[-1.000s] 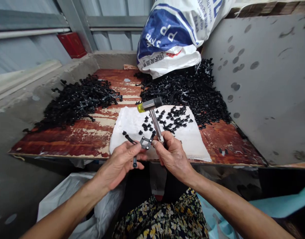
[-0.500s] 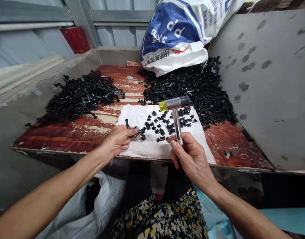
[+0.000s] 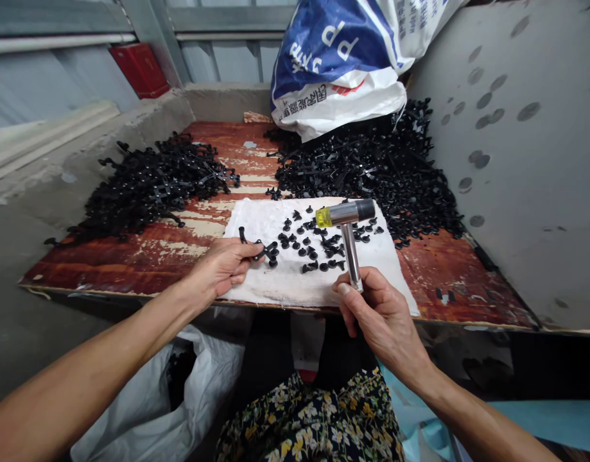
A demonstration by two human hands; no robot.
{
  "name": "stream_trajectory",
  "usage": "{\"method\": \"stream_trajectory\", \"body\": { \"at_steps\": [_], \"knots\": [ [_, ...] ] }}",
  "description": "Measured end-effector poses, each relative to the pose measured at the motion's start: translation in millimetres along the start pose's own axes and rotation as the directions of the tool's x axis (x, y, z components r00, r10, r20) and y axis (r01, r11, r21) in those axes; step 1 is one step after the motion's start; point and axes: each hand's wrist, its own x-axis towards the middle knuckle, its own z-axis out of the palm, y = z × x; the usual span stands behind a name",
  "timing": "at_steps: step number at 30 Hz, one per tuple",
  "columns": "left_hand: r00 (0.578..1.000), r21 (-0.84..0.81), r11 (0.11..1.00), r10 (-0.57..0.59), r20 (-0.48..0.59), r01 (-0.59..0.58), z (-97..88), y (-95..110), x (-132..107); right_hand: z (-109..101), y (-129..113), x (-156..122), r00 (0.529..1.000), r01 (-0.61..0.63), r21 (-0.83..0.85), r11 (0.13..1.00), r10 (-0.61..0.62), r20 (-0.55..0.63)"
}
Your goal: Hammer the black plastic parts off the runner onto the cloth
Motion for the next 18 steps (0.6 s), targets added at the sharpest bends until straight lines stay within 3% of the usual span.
{"method": "stream_trajectory", "body": {
  "at_steps": [18],
  "knots": [
    [1.000,0.089,0.996,-0.008,-0.030,0.011,2.3,1.2,0.5,-5.1,4.8,-2.2,1.000,-0.013,-0.048,0.999,0.014,0.017]
  ]
}}
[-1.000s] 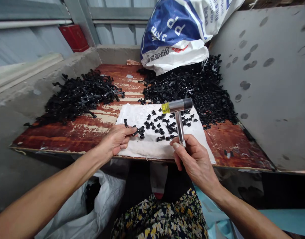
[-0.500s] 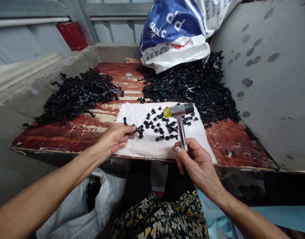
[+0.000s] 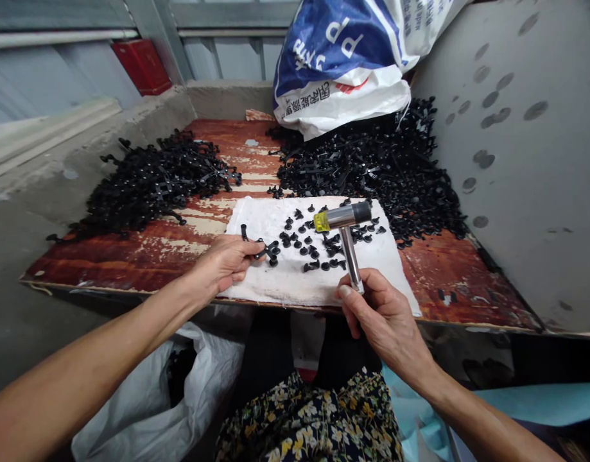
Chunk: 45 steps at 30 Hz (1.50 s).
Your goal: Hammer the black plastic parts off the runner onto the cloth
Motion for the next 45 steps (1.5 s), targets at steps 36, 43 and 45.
{"method": "stream_trajectory", "body": {
  "at_steps": [36,43,45],
  "knots": [
    [0.992,0.374,0.922,-0.065,-0.104,0.100,3.5,25,7,2,-15,28,0.776,0.613,-0.627,0.481,-0.516,0.363],
    [0.992,0.345,0.931,-0.112,-0.054,0.124,1.7,20,11,3,-19,25,0.768,0.597,-0.599,0.534,-0.596,0.235],
    [0.993,0.346,0.931,-0.110,-0.046,0.119,1.2,20,12,2,-19,25,0.822,0.547,-0.673,0.498,-0.473,0.319]
  ]
}}
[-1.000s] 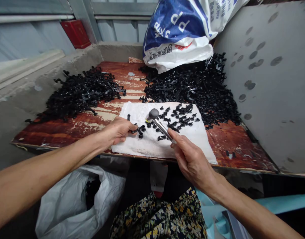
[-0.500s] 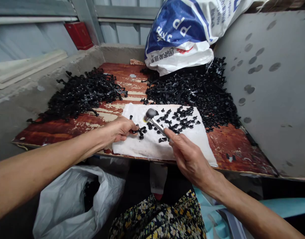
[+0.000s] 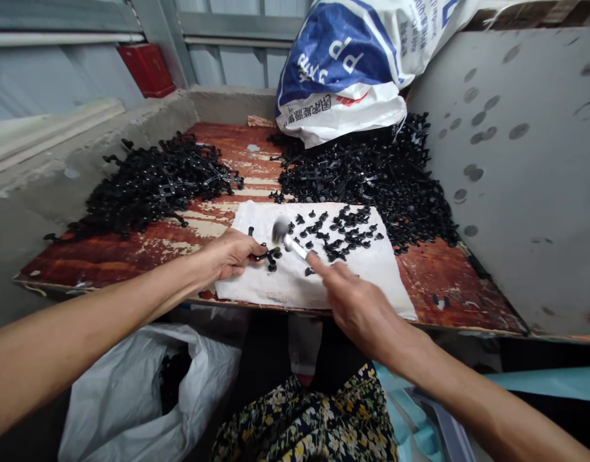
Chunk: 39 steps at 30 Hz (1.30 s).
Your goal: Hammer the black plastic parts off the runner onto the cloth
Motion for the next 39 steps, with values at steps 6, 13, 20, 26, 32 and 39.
{"method": "stream_trajectory", "body": {
  "at_steps": [6,13,20,26,32,39],
  "knots": [
    [0.992,0.018,0.998,0.066,0.104,-0.068,-11.5,-1,-6,-16,3,-4,0.991,-0.115,0.219,0.969,0.128,-0.044],
    [0.929,0.043,0.950,0.293,0.225,-0.310,-0.2,-10,-21,-15,9,-18,0.926,-0.310,0.462,0.831,0.374,-0.051],
    [0.953,-0.054,0.961,0.275,0.130,-0.270,13.4,-11,-16,-4,20,-36,0.881,-0.383,0.529,0.757,0.472,-0.037],
    [0.973,-0.105,0.974,0.210,0.100,-0.199,13.3,-7,-18,2,25,-45,0.849,-0.431,0.585,0.687,0.528,0.004],
    [0.974,-0.121,0.977,0.188,0.125,-0.173,14.1,-4,-17,2,23,-44,0.843,-0.442,0.586,0.679,0.538,0.013],
    [0.975,-0.104,0.982,0.170,0.145,-0.156,13.7,-3,-13,2,24,-44,0.850,-0.437,0.584,0.684,0.527,0.018]
  ]
}}
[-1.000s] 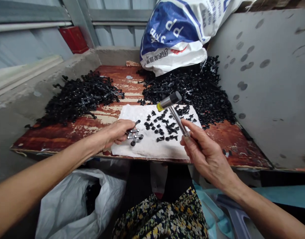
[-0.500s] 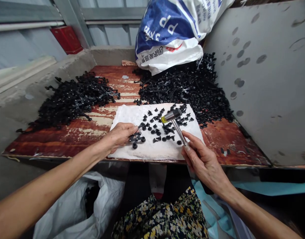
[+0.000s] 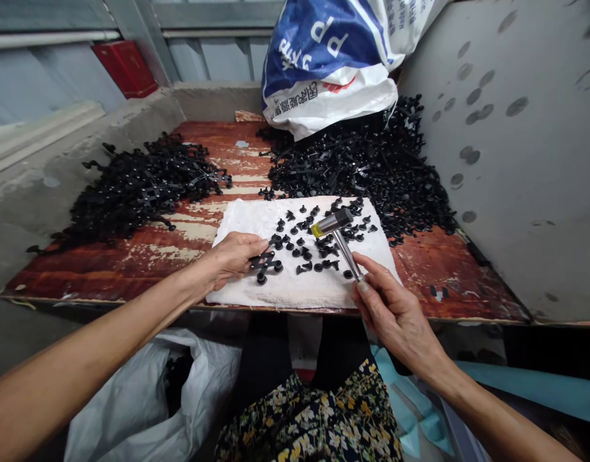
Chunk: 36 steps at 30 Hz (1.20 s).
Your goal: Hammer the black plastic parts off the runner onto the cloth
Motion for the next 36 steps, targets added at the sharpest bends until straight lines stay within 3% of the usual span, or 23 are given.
{"method": "stream_trajectory", "body": {
  "at_steps": [14,21,26,31,36],
  "knots": [
    [0.999,0.084,0.996,-0.038,-0.017,0.039,-1.7,-1,5,-3,-2,2,0.985,0.172,-0.216,0.961,-0.170,0.024],
    [0.999,0.170,0.985,0.026,-0.034,-0.020,-0.6,-1,9,4,-15,21,0.891,0.454,-0.371,0.810,-0.416,0.181],
    [0.999,0.171,0.985,0.032,-0.033,-0.026,-0.6,-3,9,11,-24,34,0.873,0.481,-0.504,0.717,-0.338,0.353],
    [0.998,0.146,0.988,0.054,-0.025,-0.050,-0.2,-3,8,11,-31,33,0.844,0.534,-0.435,0.725,-0.490,0.221],
    [0.999,0.112,0.992,0.053,-0.012,-0.051,-0.3,-5,10,12,-29,33,0.867,0.497,-0.507,0.705,-0.381,0.321]
  ]
}}
